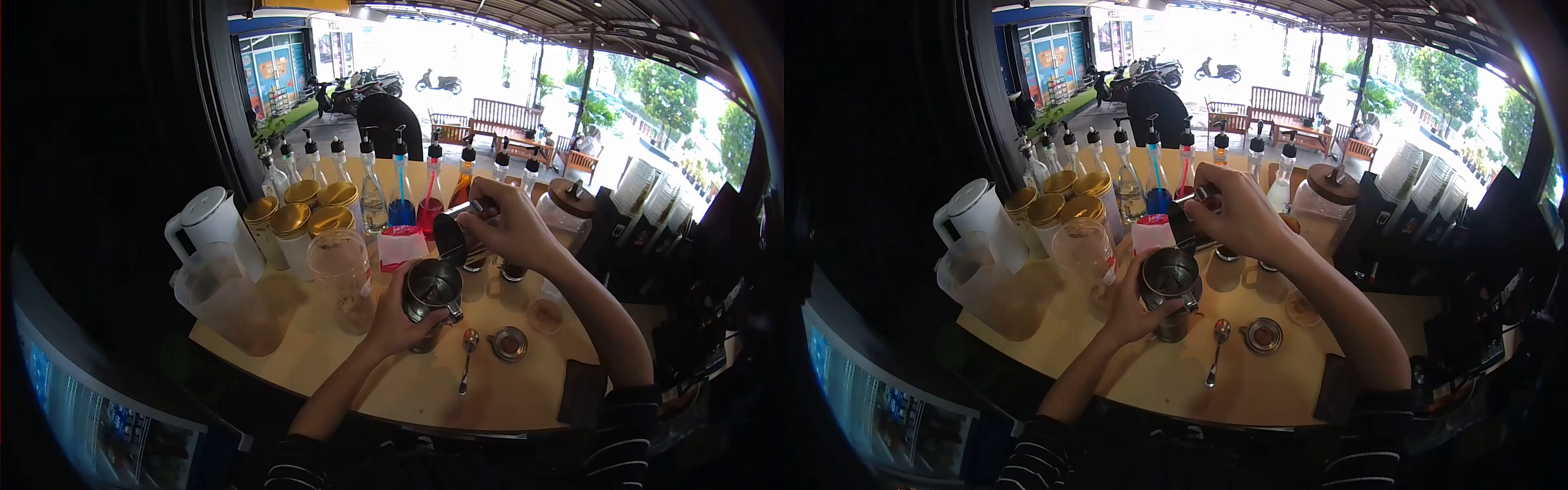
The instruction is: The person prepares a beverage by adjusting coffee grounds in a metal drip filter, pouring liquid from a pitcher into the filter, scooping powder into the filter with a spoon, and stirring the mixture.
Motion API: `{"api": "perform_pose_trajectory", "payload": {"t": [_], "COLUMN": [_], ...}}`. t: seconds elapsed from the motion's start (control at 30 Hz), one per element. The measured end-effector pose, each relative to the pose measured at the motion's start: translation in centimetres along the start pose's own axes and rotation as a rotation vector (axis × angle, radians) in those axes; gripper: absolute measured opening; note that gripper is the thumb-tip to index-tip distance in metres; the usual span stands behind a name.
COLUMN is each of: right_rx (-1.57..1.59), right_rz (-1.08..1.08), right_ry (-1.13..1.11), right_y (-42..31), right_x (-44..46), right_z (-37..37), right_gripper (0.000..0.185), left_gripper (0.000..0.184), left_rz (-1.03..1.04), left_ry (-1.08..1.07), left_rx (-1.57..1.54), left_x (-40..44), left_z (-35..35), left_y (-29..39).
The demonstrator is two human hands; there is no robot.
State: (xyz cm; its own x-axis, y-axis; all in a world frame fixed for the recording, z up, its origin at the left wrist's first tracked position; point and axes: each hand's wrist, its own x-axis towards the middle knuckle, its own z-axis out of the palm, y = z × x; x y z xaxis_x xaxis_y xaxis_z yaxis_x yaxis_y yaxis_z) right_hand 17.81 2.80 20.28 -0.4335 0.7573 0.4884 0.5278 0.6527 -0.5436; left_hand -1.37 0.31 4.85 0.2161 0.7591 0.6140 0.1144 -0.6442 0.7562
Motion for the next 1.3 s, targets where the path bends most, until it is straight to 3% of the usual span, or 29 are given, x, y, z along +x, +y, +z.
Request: {"api": "perform_pose_trajectory", "payload": {"t": [0.43,0.77,1.13,1.3], "right_rx": [0.091,0.137,0.134,-0.004], "right_rz": [0.005,0.0,0.121,0.056], "right_ry": [-0.05,-0.064,-0.03,0.001], "right_y": [-0.7,-1.9,-1.2,-1.2], "right_x": [0.3,-0.9,-1.6,-1.3], "right_z": [0.7,-0.1,-1.0,-0.9], "right_gripper": [0.015,0.016,0.023,0.024], "left_gripper": [0.084,0.084,0.086,0.087], "left_rz": [-0.026,0.067,0.054,0.056], "left_ry": [0.04,0.117,0.093,0.066], "left_rx": [0.041,0.406,0.511,0.519], "left_x": [0.2,0.5,0.2,0.0], "left_z": [0.6,0.3,-0.6,-1.0], "left_y": [0.3,0.6,1.8,1.7]}}
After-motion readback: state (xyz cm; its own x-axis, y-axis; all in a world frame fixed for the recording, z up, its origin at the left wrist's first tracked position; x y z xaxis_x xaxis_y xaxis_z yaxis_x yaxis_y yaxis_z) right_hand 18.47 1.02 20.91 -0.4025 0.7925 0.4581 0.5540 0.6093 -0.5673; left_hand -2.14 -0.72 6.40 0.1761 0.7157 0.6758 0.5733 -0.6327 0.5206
